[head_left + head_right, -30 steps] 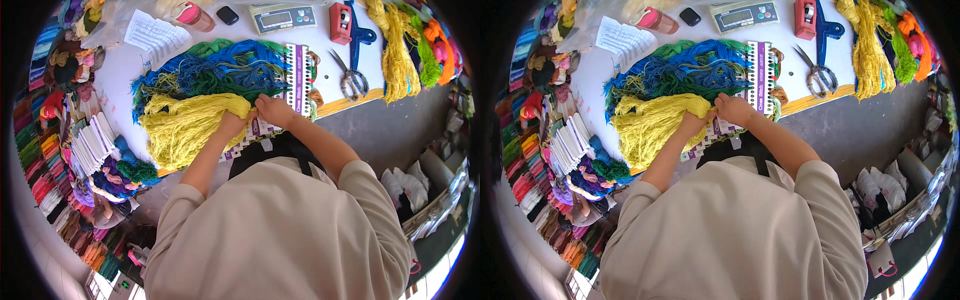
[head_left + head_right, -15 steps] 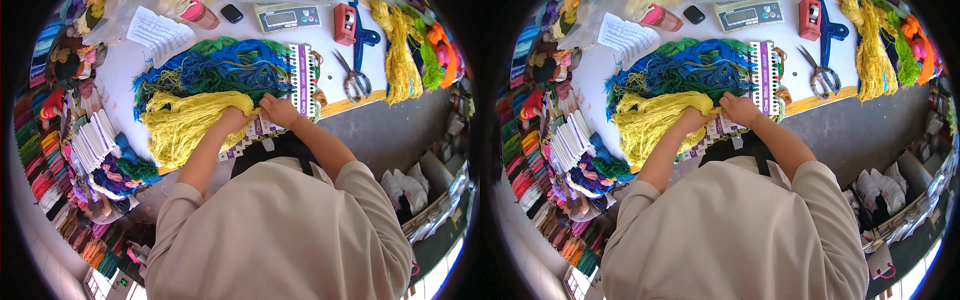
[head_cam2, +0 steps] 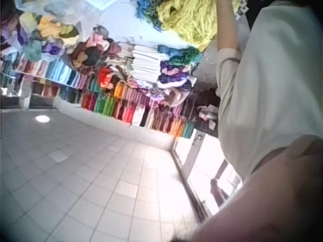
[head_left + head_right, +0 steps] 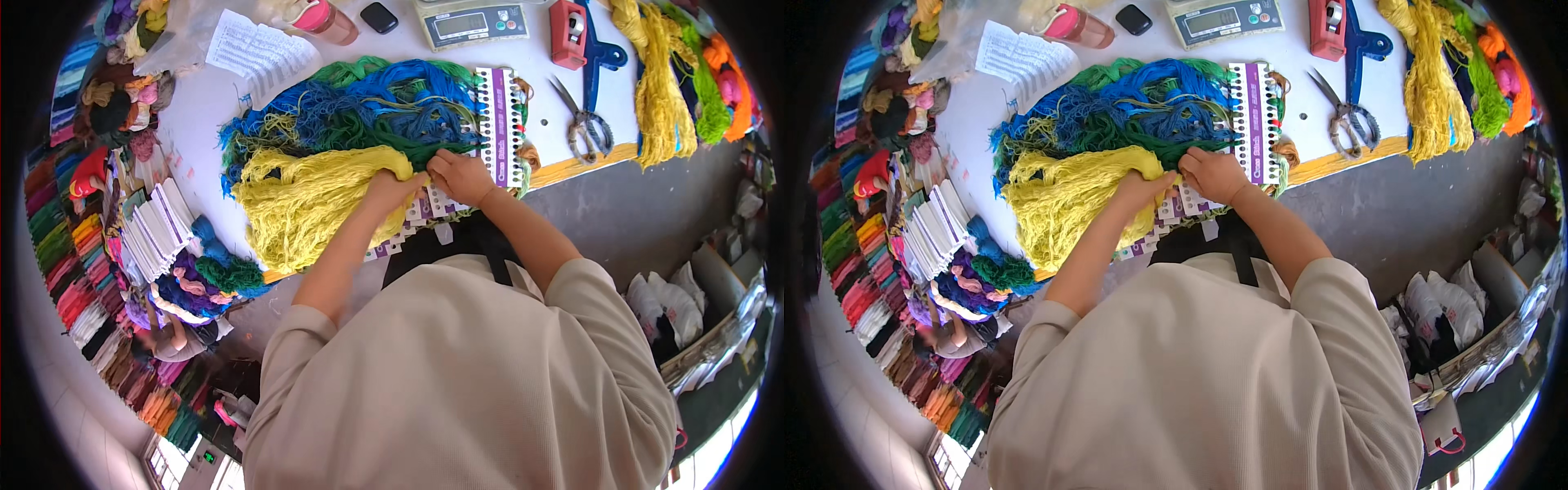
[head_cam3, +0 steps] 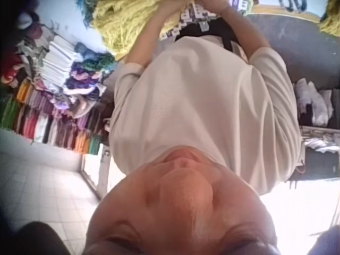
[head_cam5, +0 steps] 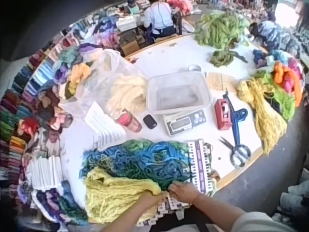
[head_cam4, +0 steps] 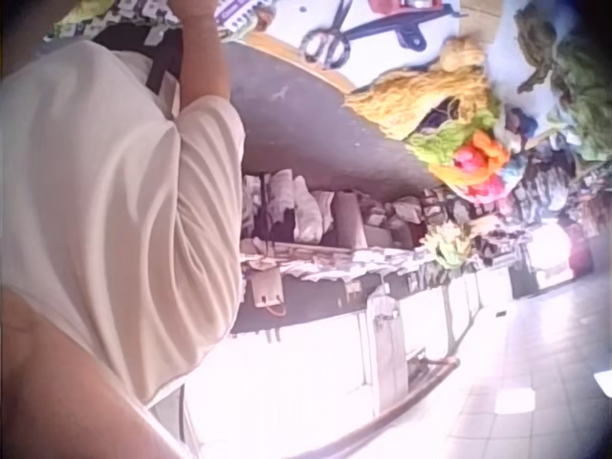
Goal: Organizing and attaching colored yarn strands to sample cards at a workstation.
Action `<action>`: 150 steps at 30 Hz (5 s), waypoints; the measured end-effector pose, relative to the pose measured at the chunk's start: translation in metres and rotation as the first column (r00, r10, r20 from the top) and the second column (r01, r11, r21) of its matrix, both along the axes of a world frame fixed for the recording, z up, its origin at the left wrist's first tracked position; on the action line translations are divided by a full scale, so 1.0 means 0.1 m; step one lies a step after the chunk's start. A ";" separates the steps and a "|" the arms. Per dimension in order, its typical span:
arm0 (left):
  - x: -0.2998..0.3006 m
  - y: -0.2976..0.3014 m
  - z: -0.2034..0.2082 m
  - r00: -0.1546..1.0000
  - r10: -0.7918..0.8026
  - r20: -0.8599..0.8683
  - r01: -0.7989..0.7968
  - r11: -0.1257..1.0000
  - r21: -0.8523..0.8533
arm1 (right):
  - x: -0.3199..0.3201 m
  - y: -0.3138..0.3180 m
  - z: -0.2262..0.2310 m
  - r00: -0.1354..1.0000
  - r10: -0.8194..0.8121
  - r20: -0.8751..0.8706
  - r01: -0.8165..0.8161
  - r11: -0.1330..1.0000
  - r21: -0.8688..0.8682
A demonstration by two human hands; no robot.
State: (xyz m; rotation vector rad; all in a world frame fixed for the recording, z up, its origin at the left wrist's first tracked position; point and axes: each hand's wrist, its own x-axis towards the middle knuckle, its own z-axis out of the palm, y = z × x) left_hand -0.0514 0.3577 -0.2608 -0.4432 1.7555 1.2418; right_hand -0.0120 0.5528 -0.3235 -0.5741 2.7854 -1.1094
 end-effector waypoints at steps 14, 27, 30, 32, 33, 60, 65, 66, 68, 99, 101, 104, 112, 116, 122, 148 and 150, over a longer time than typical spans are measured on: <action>-0.16 0.16 -0.40 0.964 -0.151 0.218 0.205 0.946 -0.252 | 0.04 0.00 -0.01 0.991 -0.068 -0.113 0.060 0.995 -0.077; -0.22 -0.28 0.17 0.738 -0.649 -0.183 0.519 0.720 -0.461 | 0.04 0.03 -0.08 0.995 -0.068 -0.078 0.063 0.996 -0.064; -0.30 -0.67 0.22 0.846 -0.478 -0.234 0.353 0.833 -0.426 | 0.03 0.01 -0.07 0.995 -0.059 -0.080 0.055 0.997 -0.056; -0.58 -0.92 0.42 0.941 -0.334 -0.052 0.295 0.886 -0.359 | 0.05 0.04 -0.06 0.995 -0.071 -0.072 0.068 0.997 -0.035; -0.67 -1.02 0.52 0.966 -0.259 -0.025 0.235 0.909 -0.346 | 0.05 0.04 -0.06 0.995 -0.083 -0.057 0.081 0.996 -0.025; 0.48 -1.56 2.11 0.937 0.346 -0.038 -0.088 0.341 0.936 | 0.05 -1.72 2.45 0.884 -0.026 0.466 0.345 0.708 -0.615; 0.48 -1.84 2.16 0.948 0.318 0.014 -0.107 0.275 0.956 | 0.13 -1.83 2.56 0.709 0.190 0.680 0.543 0.468 -0.697; 0.47 -1.87 2.17 0.949 0.315 0.012 -0.102 0.270 0.958 | 0.15 -1.83 2.57 0.712 0.185 0.677 0.541 0.470 -0.697; 0.45 -1.93 2.20 0.943 0.328 -0.055 -0.052 0.309 0.950 | 0.19 -1.78 2.59 0.612 0.269 0.744 0.555 0.525 -0.646; -0.13 -4.04 2.00 0.228 0.968 -0.105 -0.408 0.192 0.893 | 1.29 4.51 1.38 0.153 -0.982 0.115 0.956 0.118 -0.268; 0.07 -3.20 2.08 0.461 0.887 -0.020 -0.293 0.173 0.940 | 1.04 4.10 1.13 0.381 -0.921 0.085 0.924 0.378 -0.051; 0.33 -2.16 1.50 0.575 0.807 -0.133 -0.443 0.444 0.779 | 0.53 2.57 0.90 0.623 -0.748 0.230 0.768 0.641 0.003; 0.19 0.23 0.17 0.970 0.236 -0.050 -0.235 0.972 0.026 | -0.07 0.49 0.44 0.815 0.029 0.578 0.136 0.961 -0.241; 0.21 0.46 -0.26 0.958 -0.064 -0.278 -0.003 0.972 -0.235 | -0.13 0.36 0.23 0.899 0.067 0.433 -0.046 0.997 -0.059; 0.29 0.54 -0.11 0.880 0.471 0.061 -0.474 0.879 0.052 | -0.18 0.49 0.28 0.829 0.134 0.543 -0.007 0.973 -0.229; 0.17 -0.13 -0.04 0.929 0.276 -0.248 -0.301 0.951 -0.069 | -0.16 0.47 0.39 0.819 0.064 0.571 0.121 0.952 -0.281; 0.18 -0.24 -0.07 0.943 0.276 -0.185 -0.281 0.960 -0.003 | -0.15 0.48 0.36 0.842 0.090 0.531 0.096 0.945 -0.313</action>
